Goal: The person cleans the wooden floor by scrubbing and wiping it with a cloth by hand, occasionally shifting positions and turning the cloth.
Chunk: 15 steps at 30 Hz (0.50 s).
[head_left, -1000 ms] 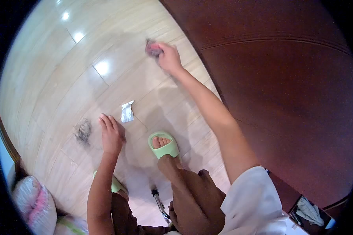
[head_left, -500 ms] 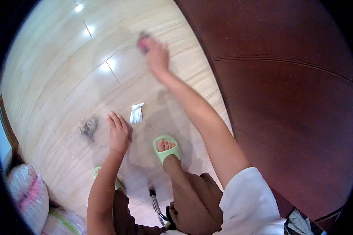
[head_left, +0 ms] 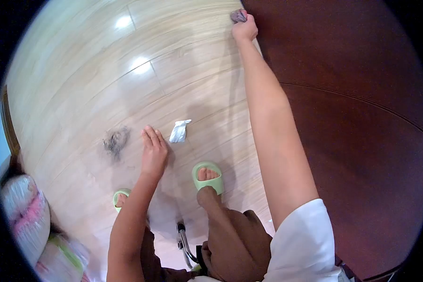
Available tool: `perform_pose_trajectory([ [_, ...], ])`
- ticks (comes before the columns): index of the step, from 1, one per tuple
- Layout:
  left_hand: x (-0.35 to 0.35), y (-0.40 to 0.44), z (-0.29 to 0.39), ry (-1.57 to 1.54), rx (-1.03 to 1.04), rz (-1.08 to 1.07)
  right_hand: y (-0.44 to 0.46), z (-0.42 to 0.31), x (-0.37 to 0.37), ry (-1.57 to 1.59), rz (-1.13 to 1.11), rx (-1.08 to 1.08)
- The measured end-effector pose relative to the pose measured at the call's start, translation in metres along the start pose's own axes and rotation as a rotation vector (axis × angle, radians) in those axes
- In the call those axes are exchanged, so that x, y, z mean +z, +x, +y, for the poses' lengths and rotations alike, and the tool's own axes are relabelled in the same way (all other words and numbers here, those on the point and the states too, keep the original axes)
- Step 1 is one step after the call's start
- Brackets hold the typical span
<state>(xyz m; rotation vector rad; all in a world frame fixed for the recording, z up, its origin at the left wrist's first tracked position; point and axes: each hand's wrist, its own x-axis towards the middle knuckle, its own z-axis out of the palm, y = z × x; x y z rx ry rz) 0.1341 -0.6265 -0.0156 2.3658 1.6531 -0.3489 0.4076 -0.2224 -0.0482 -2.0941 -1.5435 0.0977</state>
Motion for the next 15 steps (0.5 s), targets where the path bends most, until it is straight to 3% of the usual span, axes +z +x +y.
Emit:
perform_pose_trajectory([
  [3,0.007,0.001,-0.001,0.052,0.001,-0.004,-0.017,-0.021,0.017,0.189,-0.087,-0.060],
  [7,0.005,0.003,-0.001,0.087,0.023,-0.034,-0.147,-0.106,-0.006,0.422,-0.326,-0.441],
  [8,0.004,0.003,-0.001,0.098,0.034,-0.046,-0.182,-0.116,-0.007,0.573,-0.478,-0.406],
  [9,0.006,0.001,0.000,0.102,0.032,-0.024,-0.217,-0.131,-0.029,0.610,-0.568,-0.421],
  [11,0.010,0.002,0.001,0.116,0.025,0.026,-0.268,-0.138,-0.046,0.513,-0.715,-0.649],
  [15,0.012,0.001,0.000,0.017,-0.006,0.014,-0.293,-0.122,-0.059,0.675,-0.646,-0.501],
])
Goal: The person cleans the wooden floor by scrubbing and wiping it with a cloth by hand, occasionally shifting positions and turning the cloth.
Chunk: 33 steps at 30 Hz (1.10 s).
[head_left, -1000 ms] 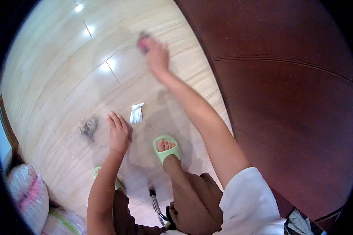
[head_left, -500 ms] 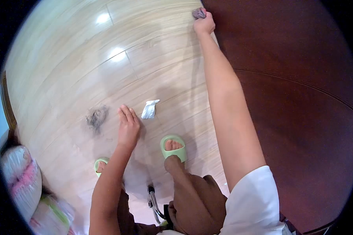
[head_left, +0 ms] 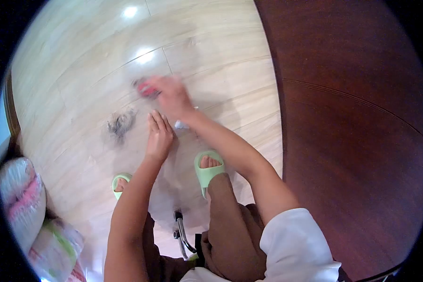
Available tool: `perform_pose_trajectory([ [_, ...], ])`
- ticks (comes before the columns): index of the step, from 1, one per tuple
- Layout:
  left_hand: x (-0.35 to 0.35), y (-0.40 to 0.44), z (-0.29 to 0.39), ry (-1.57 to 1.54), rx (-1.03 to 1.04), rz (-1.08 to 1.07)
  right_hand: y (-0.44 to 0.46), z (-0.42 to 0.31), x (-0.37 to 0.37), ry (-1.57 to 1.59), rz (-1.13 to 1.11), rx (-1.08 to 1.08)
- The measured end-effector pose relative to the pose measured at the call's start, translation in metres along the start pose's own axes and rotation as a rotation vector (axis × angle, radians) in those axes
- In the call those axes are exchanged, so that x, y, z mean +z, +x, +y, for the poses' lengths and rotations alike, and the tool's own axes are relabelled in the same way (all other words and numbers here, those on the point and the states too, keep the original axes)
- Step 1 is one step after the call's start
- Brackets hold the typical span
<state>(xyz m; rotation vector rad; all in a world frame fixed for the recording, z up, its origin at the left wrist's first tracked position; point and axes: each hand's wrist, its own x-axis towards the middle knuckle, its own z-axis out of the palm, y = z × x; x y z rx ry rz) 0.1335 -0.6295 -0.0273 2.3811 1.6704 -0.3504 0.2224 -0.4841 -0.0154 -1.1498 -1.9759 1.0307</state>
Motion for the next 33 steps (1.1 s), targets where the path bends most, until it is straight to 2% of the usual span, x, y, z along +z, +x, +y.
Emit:
perform_pose_trajectory([
  [1,0.003,0.001,0.000,0.022,0.000,0.030,-0.001,0.009,-0.025,0.058,0.076,0.007],
  [2,0.005,0.001,0.002,0.042,0.004,0.062,0.000,0.003,-0.055,-0.112,0.186,0.155],
  [3,0.002,-0.001,0.004,0.059,0.008,0.046,-0.005,0.030,-0.085,-0.067,0.276,0.196],
  [5,-0.005,0.001,0.002,0.097,0.004,0.013,-0.013,0.049,-0.145,-0.360,0.515,0.245],
  [6,-0.004,0.000,0.002,0.089,0.000,0.031,-0.028,0.084,-0.176,-0.487,0.528,0.232],
  [8,0.006,0.000,0.003,0.074,-0.011,0.070,-0.047,0.110,-0.209,-0.532,0.624,0.416],
  [11,0.017,0.001,0.007,0.036,-0.063,0.122,-0.055,0.120,-0.189,-0.483,0.688,0.487],
  [13,0.017,0.002,0.005,0.055,0.000,0.051,-0.045,0.087,-0.144,-0.458,0.568,0.308],
  [15,0.005,0.002,0.004,0.081,0.058,-0.001,-0.036,0.047,-0.082,-0.365,0.456,0.288],
  [16,-0.006,0.000,0.001,0.096,0.083,-0.023,-0.037,0.046,-0.044,-0.118,0.388,0.338],
  [17,-0.016,0.000,-0.002,0.107,0.109,-0.057,-0.037,0.021,-0.019,-0.042,0.309,0.323],
  [18,-0.023,-0.003,-0.008,-0.003,0.166,0.027,-0.041,0.008,-0.003,-0.149,0.222,0.146],
  [19,-0.025,-0.011,-0.020,-0.113,0.228,0.107,-0.045,-0.009,0.014,-0.211,0.176,0.161],
  [20,-0.019,-0.022,-0.032,-0.226,0.292,0.176,-0.050,-0.013,0.017,-0.146,0.187,0.124],
  [21,0.002,-0.033,-0.042,-0.462,0.172,0.232,-0.059,-0.020,0.021,-0.077,0.189,0.096],
  [23,-0.001,-0.065,-0.065,-0.543,0.146,0.162,-0.071,-0.033,0.011,0.015,0.217,0.059],
  [25,-0.025,-0.084,-0.084,-0.603,0.095,0.164,-0.084,-0.036,-0.039,0.295,0.236,0.324],
  [26,-0.038,-0.093,-0.089,-0.622,0.057,0.195,-0.094,-0.025,-0.065,0.063,0.314,0.338],
  [27,-0.047,-0.101,-0.092,-0.644,0.014,0.226,-0.110,0.008,-0.088,-0.054,0.433,0.241],
  [28,-0.048,-0.106,-0.095,-0.644,-0.024,0.288,-0.128,0.034,-0.105,-0.303,0.632,0.269],
  [30,-0.045,-0.107,-0.096,-0.644,-0.090,0.413,-0.156,0.062,-0.143,-0.391,0.667,0.542],
  [33,-0.041,-0.102,-0.083,-0.688,-0.299,0.327,-0.167,0.067,-0.130,-0.384,0.666,0.457],
])
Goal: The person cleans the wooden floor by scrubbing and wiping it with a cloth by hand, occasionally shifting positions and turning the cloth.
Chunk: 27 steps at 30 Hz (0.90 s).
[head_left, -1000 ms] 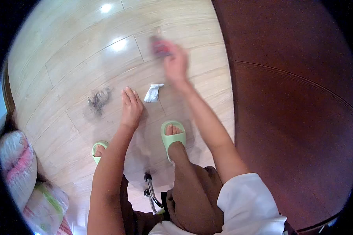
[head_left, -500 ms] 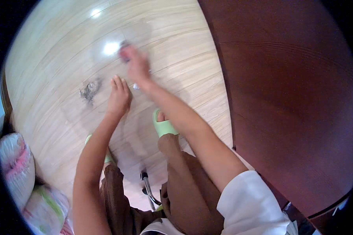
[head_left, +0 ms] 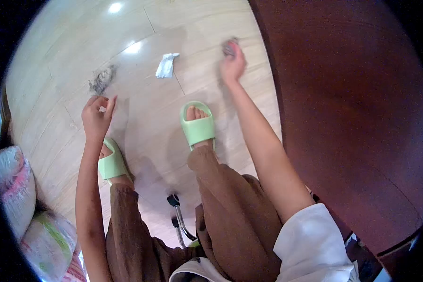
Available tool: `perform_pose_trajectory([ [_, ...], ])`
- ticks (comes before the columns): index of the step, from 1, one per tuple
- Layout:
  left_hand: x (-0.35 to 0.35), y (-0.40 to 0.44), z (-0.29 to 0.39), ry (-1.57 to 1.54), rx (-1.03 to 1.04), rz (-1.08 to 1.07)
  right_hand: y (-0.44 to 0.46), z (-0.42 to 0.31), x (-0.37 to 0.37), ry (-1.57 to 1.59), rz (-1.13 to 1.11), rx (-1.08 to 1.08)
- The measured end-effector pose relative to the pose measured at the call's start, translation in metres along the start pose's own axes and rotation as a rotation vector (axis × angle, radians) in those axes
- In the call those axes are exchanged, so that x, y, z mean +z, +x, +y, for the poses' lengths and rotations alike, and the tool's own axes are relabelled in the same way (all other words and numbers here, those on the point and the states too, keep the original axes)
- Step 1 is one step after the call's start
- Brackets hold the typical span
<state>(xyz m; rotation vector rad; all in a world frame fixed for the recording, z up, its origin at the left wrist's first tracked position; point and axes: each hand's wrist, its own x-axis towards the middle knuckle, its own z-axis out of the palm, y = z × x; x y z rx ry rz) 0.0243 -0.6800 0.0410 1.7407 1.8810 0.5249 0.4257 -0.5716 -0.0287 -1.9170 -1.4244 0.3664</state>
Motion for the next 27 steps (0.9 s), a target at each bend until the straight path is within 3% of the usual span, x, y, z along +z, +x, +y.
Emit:
perform_pose_trajectory([
  [2,0.008,-0.008,0.004,-0.023,-0.054,-0.041,-0.027,-0.036,0.028,-0.088,-0.078,-0.057],
  [3,0.015,-0.009,0.004,-0.055,-0.035,-0.045,-0.047,-0.051,0.049,0.190,-0.105,-0.161],
  [4,0.019,-0.010,0.005,-0.087,-0.015,-0.044,-0.062,-0.090,0.052,0.136,-0.351,-0.041],
  [5,0.019,-0.013,0.006,-0.092,0.014,-0.046,-0.086,-0.084,0.086,0.343,-0.417,-0.020],
  [6,0.020,-0.016,0.005,-0.093,0.050,-0.049,-0.096,-0.120,0.067,0.253,-0.553,-0.111],
  [7,0.022,-0.017,0.004,-0.099,0.091,-0.053,-0.113,-0.119,0.080,0.283,-0.411,-0.280],
  [12,0.010,-0.035,-0.005,-0.092,0.108,-0.087,-0.104,-0.087,0.012,0.475,-0.400,-0.037],
  [15,0.004,-0.050,-0.012,-0.074,0.138,-0.057,-0.102,-0.008,-0.064,0.157,-0.012,-0.096],
  [16,0.001,-0.057,-0.015,-0.072,0.137,-0.050,-0.104,0.029,-0.084,0.135,0.019,0.056],
  [18,-0.004,-0.067,-0.021,-0.118,0.086,-0.042,-0.122,0.095,-0.113,0.108,0.205,0.200],
  [20,-0.006,-0.069,-0.033,-0.152,0.080,-0.029,-0.142,0.151,-0.111,-0.004,0.249,0.321],
  [22,-0.009,-0.075,-0.042,-0.118,0.118,-0.001,-0.151,0.100,-0.101,-0.242,0.252,0.178],
  [27,-0.016,-0.085,-0.052,-0.195,0.027,0.002,-0.136,-0.012,0.004,-0.074,-0.052,-0.071],
])
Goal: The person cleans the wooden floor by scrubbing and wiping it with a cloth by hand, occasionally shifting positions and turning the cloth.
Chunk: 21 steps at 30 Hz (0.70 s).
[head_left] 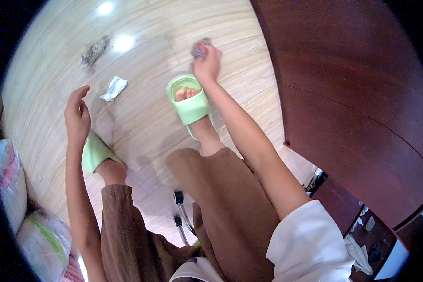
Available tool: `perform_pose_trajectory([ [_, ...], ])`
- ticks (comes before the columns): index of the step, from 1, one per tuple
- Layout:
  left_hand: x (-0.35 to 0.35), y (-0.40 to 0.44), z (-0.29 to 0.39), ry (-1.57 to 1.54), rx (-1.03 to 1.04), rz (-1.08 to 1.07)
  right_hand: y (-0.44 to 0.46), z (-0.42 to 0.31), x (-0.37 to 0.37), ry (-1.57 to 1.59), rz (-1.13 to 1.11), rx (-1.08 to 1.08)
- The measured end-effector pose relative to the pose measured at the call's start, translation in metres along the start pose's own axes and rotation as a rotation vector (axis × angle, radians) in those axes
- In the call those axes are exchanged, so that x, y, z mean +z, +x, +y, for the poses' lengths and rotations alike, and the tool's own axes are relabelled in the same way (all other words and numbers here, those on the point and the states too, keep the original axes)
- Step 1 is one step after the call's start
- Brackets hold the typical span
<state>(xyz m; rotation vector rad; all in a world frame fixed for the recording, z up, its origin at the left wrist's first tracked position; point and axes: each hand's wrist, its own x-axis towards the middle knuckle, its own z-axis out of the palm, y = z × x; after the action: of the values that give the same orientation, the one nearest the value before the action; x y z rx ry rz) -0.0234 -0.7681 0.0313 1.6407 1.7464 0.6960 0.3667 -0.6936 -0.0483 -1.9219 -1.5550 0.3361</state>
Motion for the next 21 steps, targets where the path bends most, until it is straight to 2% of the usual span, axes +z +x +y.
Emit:
perform_pose_trajectory([
  [5,-0.004,0.001,-0.010,-0.030,-0.049,-0.022,0.022,-0.064,0.048,0.173,-0.341,0.031],
  [7,-0.001,0.004,-0.014,-0.039,-0.072,-0.040,0.019,-0.085,0.061,0.163,-0.458,-0.074],
  [8,0.002,0.005,-0.014,-0.067,-0.074,-0.032,0.017,-0.094,0.066,0.268,-0.536,0.025],
  [10,0.002,0.009,-0.011,-0.117,-0.070,-0.027,0.023,-0.101,0.063,0.696,-0.534,0.212],
  [12,-0.002,0.013,-0.015,-0.127,-0.070,-0.017,0.043,-0.094,0.032,0.746,-0.386,0.406],
  [14,-0.006,0.018,-0.027,-0.129,-0.075,-0.008,0.065,-0.013,0.024,0.503,-0.052,0.188],
  [15,-0.007,0.019,-0.037,-0.128,-0.082,-0.004,0.075,0.009,-0.001,0.359,0.084,0.296],
  [16,-0.008,0.021,-0.043,-0.126,-0.089,0.004,0.086,0.007,-0.033,0.470,0.226,0.444],
  [18,-0.012,0.025,-0.045,-0.136,-0.114,-0.002,0.103,0.083,-0.058,-0.010,0.464,0.293],
  [19,-0.015,0.027,-0.046,-0.138,-0.126,-0.007,0.118,0.144,-0.066,0.507,0.539,0.405],
  [21,-0.019,0.032,-0.051,-0.114,-0.138,0.002,0.140,0.179,-0.057,0.801,0.638,0.536],
])
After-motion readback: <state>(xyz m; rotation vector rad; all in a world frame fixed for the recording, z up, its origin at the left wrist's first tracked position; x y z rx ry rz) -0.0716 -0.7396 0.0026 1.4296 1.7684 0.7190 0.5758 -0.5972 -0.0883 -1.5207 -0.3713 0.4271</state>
